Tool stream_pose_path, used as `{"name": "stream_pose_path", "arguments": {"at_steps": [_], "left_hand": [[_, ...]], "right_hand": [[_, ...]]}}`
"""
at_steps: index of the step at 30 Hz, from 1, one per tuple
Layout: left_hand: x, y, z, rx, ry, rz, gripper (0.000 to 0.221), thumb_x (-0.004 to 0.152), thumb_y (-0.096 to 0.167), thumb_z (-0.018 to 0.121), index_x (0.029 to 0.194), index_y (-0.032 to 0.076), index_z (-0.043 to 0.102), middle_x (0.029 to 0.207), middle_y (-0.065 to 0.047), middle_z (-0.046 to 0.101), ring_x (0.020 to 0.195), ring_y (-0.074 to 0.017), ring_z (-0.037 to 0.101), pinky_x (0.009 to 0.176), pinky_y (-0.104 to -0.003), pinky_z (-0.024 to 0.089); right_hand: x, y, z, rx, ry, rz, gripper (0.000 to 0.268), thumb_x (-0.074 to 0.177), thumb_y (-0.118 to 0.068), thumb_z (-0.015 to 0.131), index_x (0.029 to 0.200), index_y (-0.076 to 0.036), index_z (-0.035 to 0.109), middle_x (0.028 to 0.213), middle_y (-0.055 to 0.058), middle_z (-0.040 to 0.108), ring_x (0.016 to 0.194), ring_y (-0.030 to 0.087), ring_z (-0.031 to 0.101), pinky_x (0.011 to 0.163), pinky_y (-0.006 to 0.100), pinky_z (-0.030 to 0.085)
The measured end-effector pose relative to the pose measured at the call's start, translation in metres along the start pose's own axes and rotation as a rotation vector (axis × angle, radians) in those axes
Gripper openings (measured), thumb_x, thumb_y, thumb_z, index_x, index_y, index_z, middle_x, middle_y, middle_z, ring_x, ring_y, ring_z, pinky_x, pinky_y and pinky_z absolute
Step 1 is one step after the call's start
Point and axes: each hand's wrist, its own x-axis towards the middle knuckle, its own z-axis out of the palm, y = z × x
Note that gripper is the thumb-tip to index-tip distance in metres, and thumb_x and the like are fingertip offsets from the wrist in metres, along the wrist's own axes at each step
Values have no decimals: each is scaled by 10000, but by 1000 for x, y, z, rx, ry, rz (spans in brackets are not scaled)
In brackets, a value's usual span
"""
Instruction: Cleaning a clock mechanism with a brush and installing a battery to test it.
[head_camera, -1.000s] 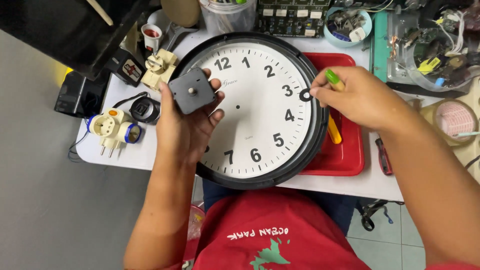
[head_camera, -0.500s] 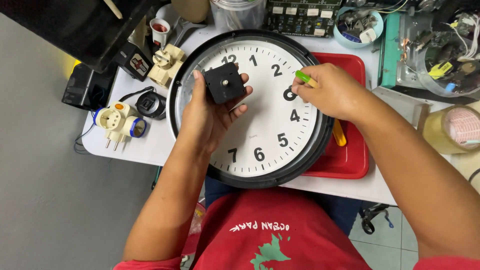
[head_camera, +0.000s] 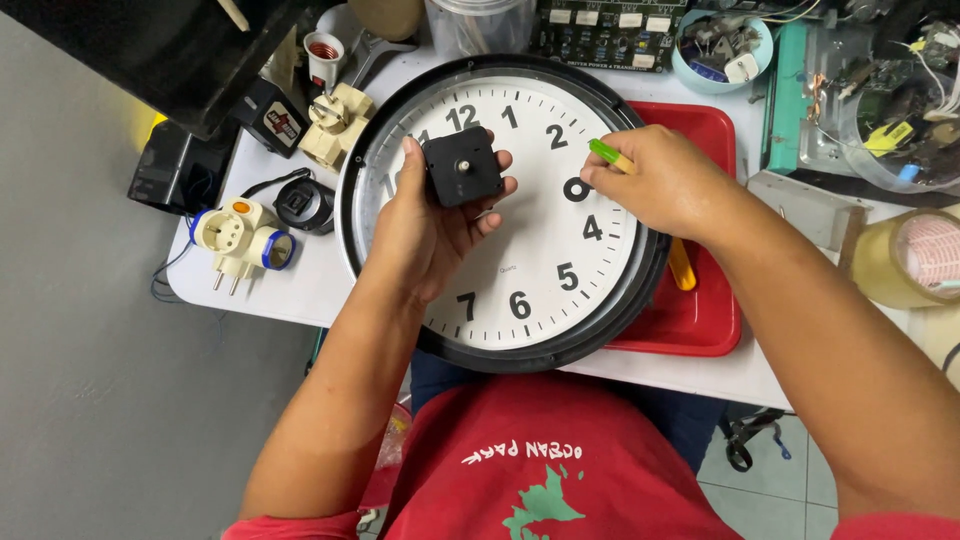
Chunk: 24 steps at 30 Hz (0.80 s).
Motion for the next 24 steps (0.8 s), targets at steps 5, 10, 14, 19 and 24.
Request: {"name": "stream_pose_path", "arguments": {"at_steps": [5, 10, 14, 19, 24], "left_hand": [[0, 11, 8, 29, -32, -29, 760, 1020, 596, 240, 1458, 48, 534, 1264, -174, 702, 1059, -262, 723, 718, -299, 590], [9, 26, 9, 63, -55, -78, 752, 961, 571, 376, 1423, 1, 540, 1234, -219, 721, 1014, -292, 734, 619, -283, 583], [17, 26, 13, 97, 20, -111, 684, 964, 529, 400, 1405, 20, 518, 1236, -223, 701, 1033, -306, 714, 654, -347, 583], [10, 24, 30, 135, 120, -134, 753, 916, 531, 448, 1364, -70, 518, 1186, -235, 701, 991, -284, 713, 698, -364, 627], [3, 26, 39, 208, 80, -124, 678, 906, 538, 442, 1093, -94, 600, 1091, -315, 713, 839, -286, 689, 862, -376, 627]], "right_hand": [[-38, -27, -26, -137, 162, -220, 333, 1080, -190, 523, 1282, 6, 702, 962, 148, 623, 923, 296, 627, 810, 444, 478], [-87, -33, -46, -333, 423, -538, 554, 1186, -210, 301, 1288, 125, 731, 999, 219, 540, 924, 366, 587, 803, 492, 447], [-109, -38, -33, -69, 515, -390, 515, 1198, -282, 389, 1114, 82, 743, 790, 149, 650, 665, 240, 651, 540, 326, 430], [-94, -29, 4, 183, 432, -721, 253, 1070, -130, 577, 1240, 41, 654, 1054, 184, 739, 694, 158, 634, 530, 206, 516], [-88, -42, 25, -6, 373, -743, 157, 1020, -46, 619, 1107, 62, 694, 1048, 193, 751, 895, 310, 733, 812, 404, 577]]}}
